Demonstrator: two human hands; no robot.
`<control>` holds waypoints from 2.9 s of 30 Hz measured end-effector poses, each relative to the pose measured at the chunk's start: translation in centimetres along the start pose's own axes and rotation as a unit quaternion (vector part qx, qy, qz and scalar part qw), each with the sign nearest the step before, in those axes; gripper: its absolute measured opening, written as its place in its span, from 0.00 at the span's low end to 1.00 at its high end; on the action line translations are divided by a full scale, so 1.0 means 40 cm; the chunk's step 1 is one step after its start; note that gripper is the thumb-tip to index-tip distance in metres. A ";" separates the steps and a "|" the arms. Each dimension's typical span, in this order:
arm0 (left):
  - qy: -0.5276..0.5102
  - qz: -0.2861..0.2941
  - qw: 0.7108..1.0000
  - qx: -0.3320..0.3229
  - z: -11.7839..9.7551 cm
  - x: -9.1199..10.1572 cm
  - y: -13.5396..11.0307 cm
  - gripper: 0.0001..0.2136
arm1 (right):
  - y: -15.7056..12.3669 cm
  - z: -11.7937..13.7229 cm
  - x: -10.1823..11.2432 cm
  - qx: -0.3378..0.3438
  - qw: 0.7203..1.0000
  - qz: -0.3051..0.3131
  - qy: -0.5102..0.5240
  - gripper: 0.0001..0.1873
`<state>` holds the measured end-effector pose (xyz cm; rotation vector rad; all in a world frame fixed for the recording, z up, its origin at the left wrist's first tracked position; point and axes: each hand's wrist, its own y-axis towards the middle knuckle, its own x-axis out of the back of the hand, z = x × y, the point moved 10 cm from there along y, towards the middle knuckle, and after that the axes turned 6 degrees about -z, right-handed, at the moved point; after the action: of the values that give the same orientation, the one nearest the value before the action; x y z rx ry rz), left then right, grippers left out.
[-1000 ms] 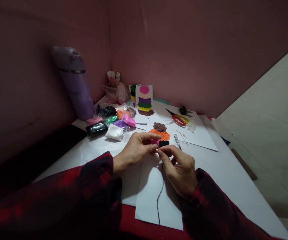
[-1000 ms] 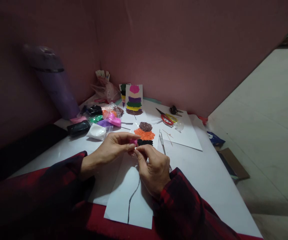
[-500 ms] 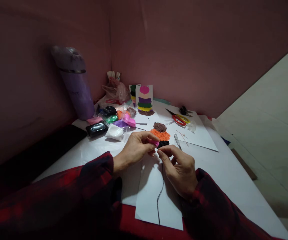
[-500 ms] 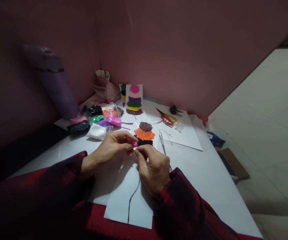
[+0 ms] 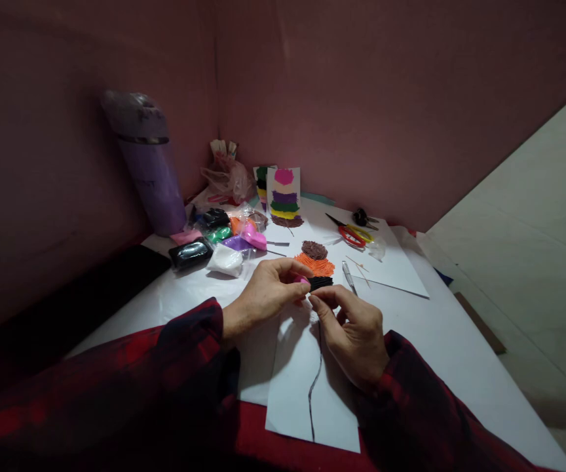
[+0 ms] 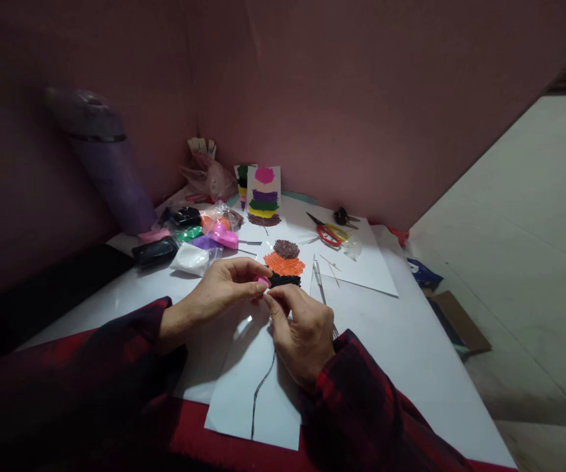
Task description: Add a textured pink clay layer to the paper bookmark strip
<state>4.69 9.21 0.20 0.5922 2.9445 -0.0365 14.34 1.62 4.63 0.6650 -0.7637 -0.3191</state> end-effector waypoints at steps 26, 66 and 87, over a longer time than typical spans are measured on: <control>0.012 -0.023 0.999 0.022 -0.004 0.005 -0.006 0.04 | -0.001 -0.004 -0.003 -0.003 1.000 0.004 -0.010 0.06; -0.001 0.000 1.000 0.006 -0.006 -0.002 -0.002 0.05 | -0.002 -0.002 -0.001 -0.002 1.000 0.005 -0.010 0.06; 0.031 -0.029 0.999 0.002 -0.011 0.011 -0.008 0.05 | -0.002 -0.002 0.001 -0.003 1.000 0.002 -0.009 0.06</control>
<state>4.11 9.12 0.57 0.5173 3.0215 -0.0312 14.43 1.59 4.55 0.6551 -0.7814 -0.3246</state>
